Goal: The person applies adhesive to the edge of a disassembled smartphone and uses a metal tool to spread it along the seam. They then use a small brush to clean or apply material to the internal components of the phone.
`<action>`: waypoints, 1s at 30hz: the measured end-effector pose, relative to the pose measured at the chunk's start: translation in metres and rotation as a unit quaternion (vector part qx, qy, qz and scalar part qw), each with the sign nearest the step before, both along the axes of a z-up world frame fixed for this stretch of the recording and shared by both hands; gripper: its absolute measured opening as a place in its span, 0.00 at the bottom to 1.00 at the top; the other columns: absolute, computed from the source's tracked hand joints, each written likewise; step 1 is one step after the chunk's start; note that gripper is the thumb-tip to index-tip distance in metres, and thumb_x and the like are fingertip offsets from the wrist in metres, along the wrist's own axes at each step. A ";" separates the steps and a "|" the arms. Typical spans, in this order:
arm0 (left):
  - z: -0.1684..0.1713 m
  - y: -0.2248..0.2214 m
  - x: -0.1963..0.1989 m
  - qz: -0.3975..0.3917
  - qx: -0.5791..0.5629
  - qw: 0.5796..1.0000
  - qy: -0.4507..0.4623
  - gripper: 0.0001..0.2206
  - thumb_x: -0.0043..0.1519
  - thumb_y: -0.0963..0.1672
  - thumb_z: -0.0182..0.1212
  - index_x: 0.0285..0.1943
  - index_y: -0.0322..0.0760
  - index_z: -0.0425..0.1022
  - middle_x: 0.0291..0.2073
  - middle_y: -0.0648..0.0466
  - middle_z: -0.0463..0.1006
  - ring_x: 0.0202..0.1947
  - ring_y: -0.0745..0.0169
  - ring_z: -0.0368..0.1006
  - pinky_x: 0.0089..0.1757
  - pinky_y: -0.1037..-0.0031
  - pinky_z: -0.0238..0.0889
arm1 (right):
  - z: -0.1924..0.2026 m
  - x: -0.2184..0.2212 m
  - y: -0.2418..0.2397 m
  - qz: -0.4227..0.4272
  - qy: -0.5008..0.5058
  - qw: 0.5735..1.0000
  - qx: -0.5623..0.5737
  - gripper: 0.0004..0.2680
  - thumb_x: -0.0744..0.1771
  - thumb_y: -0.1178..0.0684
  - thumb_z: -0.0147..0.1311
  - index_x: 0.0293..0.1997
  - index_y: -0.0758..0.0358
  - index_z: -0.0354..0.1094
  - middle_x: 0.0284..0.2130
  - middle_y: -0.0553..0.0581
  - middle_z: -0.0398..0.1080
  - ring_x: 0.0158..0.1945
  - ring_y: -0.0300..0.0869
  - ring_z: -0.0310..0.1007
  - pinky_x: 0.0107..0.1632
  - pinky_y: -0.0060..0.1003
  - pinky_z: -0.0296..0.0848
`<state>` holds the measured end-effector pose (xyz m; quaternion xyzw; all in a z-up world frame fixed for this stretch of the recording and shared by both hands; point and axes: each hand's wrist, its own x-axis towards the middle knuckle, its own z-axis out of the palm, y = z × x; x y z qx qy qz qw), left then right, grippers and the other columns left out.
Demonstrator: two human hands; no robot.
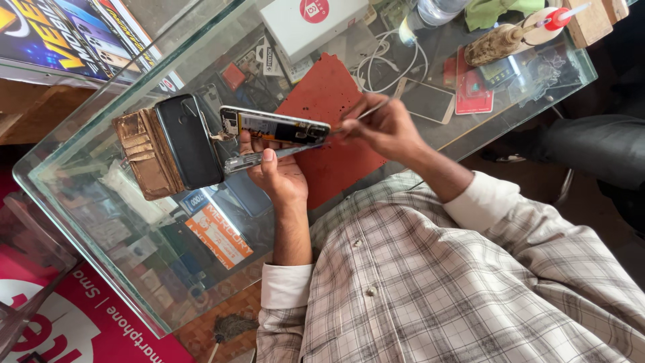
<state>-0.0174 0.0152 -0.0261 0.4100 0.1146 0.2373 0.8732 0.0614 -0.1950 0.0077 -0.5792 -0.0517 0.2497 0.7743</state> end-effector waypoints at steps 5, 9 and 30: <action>0.014 -0.004 -0.001 -0.026 0.031 0.998 -0.041 0.41 0.59 0.47 0.71 0.77 0.31 0.50 0.65 0.42 0.65 0.68 0.45 0.64 0.66 0.54 0.65 | 0.013 0.011 -0.054 0.046 -0.315 0.871 -0.375 0.14 0.66 0.65 0.58 0.57 0.73 0.59 0.27 0.64 0.70 0.31 0.56 0.73 0.34 0.49 0.70; 0.029 -0.007 -0.007 -0.143 0.063 0.986 -0.065 0.42 0.57 0.49 0.74 0.74 0.34 0.48 0.66 0.42 0.65 0.71 0.44 0.64 0.68 0.57 0.63 | 0.019 0.014 -0.068 0.017 -0.396 0.785 -0.476 0.12 0.68 0.61 0.59 0.55 0.71 0.63 0.35 0.67 0.71 0.38 0.61 0.73 0.39 0.53 0.71; 0.093 -0.036 0.005 -0.246 0.431 0.855 -0.150 0.47 0.52 0.48 0.77 0.78 0.41 0.48 0.73 0.43 0.58 0.75 0.45 0.58 0.73 0.50 0.36 | -0.016 -0.046 -0.008 0.263 -0.199 0.893 -0.307 0.13 0.68 0.56 0.60 0.60 0.56 0.69 0.55 0.58 0.75 0.57 0.42 0.74 0.61 0.39 0.73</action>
